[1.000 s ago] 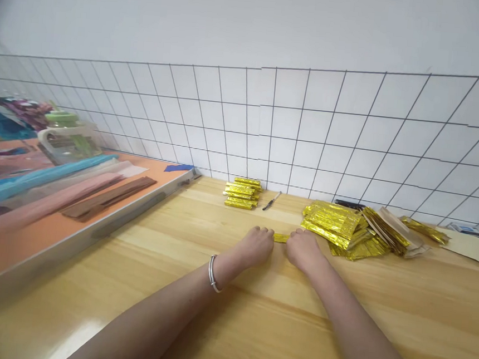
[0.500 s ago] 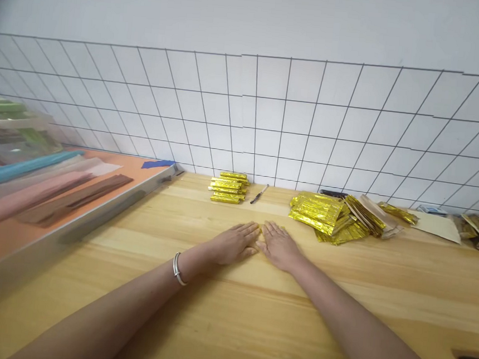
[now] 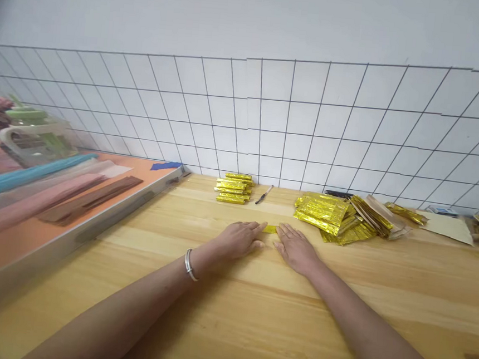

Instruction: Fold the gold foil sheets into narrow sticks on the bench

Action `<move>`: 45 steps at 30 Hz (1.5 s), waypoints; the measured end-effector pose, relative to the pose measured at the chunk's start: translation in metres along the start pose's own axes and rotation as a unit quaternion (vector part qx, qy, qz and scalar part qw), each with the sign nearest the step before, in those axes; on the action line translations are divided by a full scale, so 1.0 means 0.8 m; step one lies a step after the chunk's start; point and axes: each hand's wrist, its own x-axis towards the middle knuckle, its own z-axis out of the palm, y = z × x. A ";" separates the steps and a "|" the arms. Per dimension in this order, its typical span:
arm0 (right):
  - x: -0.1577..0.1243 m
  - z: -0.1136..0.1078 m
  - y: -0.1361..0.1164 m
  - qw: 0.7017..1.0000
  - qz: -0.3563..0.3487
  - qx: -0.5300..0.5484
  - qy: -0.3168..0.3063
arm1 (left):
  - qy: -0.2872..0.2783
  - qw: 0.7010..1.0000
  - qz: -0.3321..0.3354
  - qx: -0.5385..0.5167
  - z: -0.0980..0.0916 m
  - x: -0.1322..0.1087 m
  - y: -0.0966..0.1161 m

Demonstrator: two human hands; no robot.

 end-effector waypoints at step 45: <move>-0.028 -0.005 0.001 1.000 0.002 0.015 0.000 | 0.011 0.995 0.065 -0.073 0.012 -0.023 -0.003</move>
